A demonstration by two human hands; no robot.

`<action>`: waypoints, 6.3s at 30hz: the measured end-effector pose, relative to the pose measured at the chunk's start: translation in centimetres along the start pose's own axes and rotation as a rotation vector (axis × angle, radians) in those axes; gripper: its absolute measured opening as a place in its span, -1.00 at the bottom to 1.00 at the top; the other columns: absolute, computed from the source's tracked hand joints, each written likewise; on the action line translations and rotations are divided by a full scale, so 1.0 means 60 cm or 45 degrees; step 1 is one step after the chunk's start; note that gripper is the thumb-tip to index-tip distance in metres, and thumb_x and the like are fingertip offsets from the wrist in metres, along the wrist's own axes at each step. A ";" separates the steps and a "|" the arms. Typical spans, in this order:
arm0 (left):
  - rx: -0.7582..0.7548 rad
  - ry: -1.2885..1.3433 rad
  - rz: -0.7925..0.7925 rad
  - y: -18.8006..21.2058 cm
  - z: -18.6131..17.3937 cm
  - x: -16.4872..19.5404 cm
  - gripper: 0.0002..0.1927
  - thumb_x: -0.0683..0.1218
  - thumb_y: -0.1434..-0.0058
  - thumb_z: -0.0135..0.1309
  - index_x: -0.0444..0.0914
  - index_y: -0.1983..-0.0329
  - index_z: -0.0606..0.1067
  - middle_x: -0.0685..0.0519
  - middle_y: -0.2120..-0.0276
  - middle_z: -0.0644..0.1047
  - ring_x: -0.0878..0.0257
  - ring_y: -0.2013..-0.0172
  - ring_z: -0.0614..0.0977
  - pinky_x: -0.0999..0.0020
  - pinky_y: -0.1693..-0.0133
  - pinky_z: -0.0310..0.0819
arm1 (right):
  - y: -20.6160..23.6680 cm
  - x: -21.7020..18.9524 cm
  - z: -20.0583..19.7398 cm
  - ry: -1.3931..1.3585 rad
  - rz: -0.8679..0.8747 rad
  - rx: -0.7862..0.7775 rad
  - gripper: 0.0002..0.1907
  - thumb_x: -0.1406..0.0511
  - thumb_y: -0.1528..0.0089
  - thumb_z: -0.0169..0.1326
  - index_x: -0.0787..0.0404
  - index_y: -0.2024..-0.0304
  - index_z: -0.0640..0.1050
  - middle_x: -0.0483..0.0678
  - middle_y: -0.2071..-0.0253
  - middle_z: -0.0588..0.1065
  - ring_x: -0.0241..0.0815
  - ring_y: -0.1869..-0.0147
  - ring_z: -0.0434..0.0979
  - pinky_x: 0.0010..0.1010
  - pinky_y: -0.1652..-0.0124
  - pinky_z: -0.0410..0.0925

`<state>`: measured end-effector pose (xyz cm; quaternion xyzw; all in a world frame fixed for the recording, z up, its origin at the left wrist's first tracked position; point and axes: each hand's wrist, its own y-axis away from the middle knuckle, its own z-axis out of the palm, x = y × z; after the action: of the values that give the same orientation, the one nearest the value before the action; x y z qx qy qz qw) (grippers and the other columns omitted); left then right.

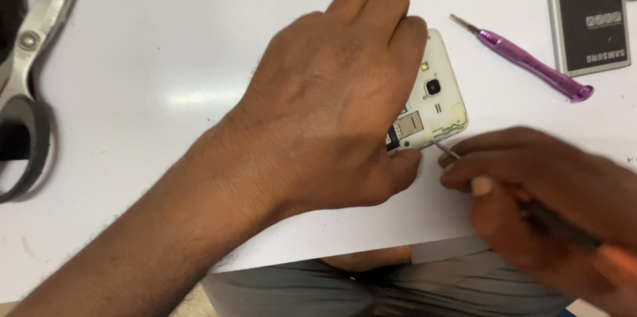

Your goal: The person uses a screwdriver to pry open the back cover of a smartphone on a workbench, removes the battery, and works around the phone's edges and internal frame, repeatedly prying and repositioning the device while handling the battery and cover.

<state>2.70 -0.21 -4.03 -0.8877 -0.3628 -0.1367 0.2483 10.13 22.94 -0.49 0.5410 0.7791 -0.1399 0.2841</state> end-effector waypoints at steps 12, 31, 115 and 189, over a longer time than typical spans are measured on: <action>-0.004 0.029 -0.047 -0.005 -0.008 0.004 -0.13 0.13 0.29 0.46 -0.55 0.03 0.49 -0.17 0.22 0.44 0.08 0.27 0.48 0.22 0.46 0.43 | 0.002 -0.009 0.046 0.422 -0.541 0.367 -0.89 0.50 -0.14 0.16 0.33 0.26 0.61 0.09 0.26 0.57 -0.04 0.30 0.64 -0.31 0.34 0.50; -0.077 0.024 -0.096 0.007 -0.018 0.005 0.04 0.20 0.40 0.48 -0.48 -0.12 0.49 -0.11 0.16 0.47 0.03 0.12 0.46 0.14 0.19 0.37 | 0.023 0.055 0.034 -0.613 0.190 0.618 -0.80 0.42 -0.38 0.05 0.48 0.01 0.48 0.19 0.19 0.54 -0.17 0.27 0.58 -0.37 0.27 0.51; -0.093 -0.037 0.020 -0.018 -0.016 0.017 -0.04 0.31 0.21 0.46 -0.43 -0.11 0.53 -0.11 0.13 0.46 0.05 0.11 0.43 0.13 0.17 0.24 | 0.020 0.017 0.010 -0.106 0.133 0.345 -0.79 0.25 -0.27 0.18 0.27 0.16 0.58 -0.07 0.41 0.63 -0.31 0.37 0.64 -0.54 0.44 0.52; -0.340 0.039 -0.321 -0.030 -0.072 0.035 0.11 0.28 0.52 0.53 -0.29 -0.15 0.52 -0.02 0.12 0.52 0.11 0.12 0.47 0.20 0.05 0.34 | -0.028 0.028 -0.022 0.137 0.092 0.472 -0.78 0.22 -0.14 0.30 0.21 0.34 0.57 -0.18 0.68 0.36 -0.35 0.70 0.32 -0.41 0.66 0.20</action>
<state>2.64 -0.26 1.10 -0.8581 -0.4460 -0.2272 0.1145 7.78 24.30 -0.58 0.6182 0.7343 -0.2416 0.1425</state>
